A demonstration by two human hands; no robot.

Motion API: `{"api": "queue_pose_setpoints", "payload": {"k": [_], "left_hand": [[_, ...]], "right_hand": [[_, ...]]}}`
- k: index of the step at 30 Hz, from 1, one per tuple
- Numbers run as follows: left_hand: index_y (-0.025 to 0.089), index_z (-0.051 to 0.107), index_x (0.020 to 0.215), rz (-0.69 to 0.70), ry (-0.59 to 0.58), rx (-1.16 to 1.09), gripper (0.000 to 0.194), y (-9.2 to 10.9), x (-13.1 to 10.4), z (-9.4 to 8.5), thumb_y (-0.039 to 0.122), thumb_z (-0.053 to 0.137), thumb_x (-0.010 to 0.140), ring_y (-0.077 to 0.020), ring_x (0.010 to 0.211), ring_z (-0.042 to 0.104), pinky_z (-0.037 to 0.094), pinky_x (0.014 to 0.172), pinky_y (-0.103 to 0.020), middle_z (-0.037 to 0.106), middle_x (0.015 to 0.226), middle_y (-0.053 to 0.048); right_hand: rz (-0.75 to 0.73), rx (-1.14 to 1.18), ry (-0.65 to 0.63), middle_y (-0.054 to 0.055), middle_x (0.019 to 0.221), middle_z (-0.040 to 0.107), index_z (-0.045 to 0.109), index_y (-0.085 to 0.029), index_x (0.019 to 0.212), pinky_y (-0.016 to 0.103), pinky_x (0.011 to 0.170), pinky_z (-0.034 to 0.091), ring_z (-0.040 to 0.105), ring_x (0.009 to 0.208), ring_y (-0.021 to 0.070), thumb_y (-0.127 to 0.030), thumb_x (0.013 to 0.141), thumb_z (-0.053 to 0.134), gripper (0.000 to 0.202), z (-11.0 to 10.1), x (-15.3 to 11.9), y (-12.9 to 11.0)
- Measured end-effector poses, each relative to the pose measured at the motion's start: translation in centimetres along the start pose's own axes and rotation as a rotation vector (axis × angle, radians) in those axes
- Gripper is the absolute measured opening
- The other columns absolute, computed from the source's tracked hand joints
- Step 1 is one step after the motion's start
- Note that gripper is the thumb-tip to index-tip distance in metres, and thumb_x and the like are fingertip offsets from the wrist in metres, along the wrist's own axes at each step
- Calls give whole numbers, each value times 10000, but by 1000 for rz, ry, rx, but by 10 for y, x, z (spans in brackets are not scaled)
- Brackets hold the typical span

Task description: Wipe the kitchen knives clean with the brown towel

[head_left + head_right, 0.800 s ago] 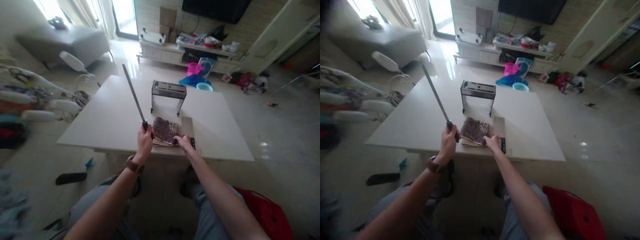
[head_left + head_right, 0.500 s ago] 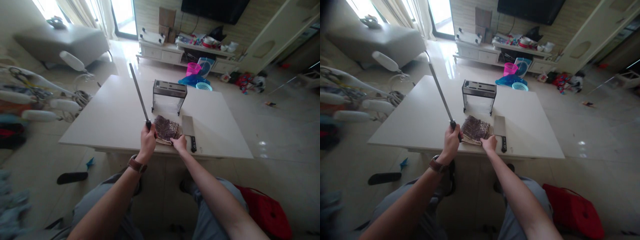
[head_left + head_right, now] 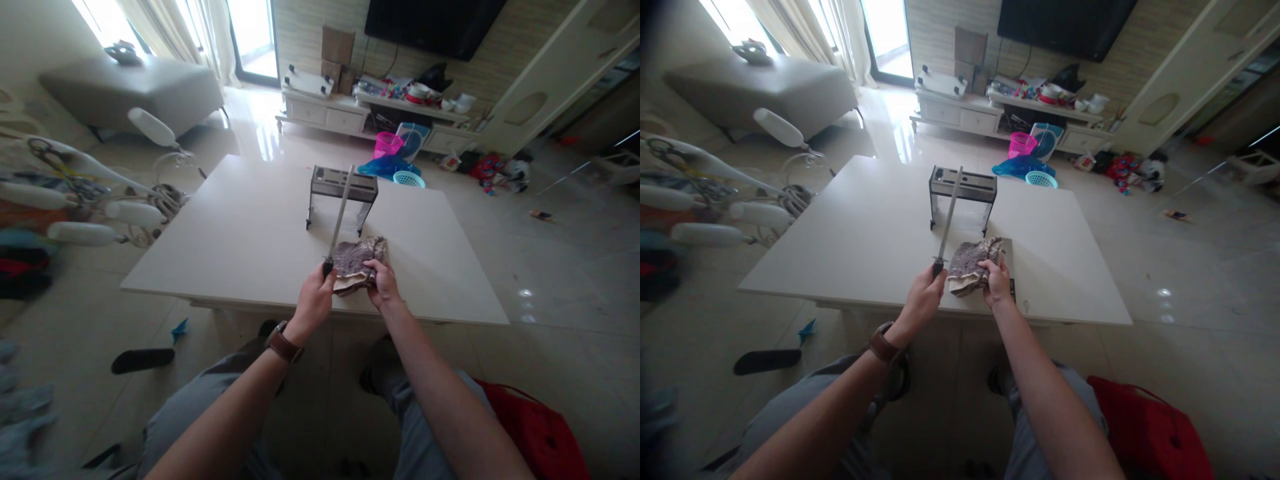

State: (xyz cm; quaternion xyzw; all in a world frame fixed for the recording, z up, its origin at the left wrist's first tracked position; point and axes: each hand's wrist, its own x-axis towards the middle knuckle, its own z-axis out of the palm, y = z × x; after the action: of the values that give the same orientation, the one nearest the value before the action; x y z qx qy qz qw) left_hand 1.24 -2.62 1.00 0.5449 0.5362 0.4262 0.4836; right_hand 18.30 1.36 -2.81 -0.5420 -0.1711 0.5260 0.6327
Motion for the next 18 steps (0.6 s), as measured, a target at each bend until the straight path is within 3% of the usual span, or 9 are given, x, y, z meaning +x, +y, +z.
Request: {"api": "queue_pose_setpoints", "payload": {"k": [5,11,15,18], "left_hand": [[189,580,804,-8,-109,101,251,-8,-4,18,350,478,966,-155,667,534,387,618,-261,621,709,-14],[181,626,917,36,-119,228,216,-10,-6,34,317,470,979,-183,780,578,412,719,-292,708,887,-60],[184,650,1005,53,-110,296,258,-7,-2,34,336,442,1008,-202,806,605,412,723,-299,731,943,-80],[188,653,1003,64,-102,306,287,-5,1,33,360,423,1024,-207,819,621,408,713,-294,738,954,-85]], "right_hand": [[-208,150,-45,-42,802,751,687,-203,878,272,664,603,709,740,161,-129,542,726,347,1,-24,-40],[-231,259,-140,-64,819,745,688,-255,944,252,722,590,710,782,139,-120,573,729,397,14,-41,-47],[-119,340,-246,-20,849,758,692,-248,927,332,794,603,725,882,194,-390,745,705,231,8,-38,-51],[-29,384,-286,24,815,753,698,-224,876,416,854,600,728,936,259,-532,803,636,323,-2,-27,-55]]}}
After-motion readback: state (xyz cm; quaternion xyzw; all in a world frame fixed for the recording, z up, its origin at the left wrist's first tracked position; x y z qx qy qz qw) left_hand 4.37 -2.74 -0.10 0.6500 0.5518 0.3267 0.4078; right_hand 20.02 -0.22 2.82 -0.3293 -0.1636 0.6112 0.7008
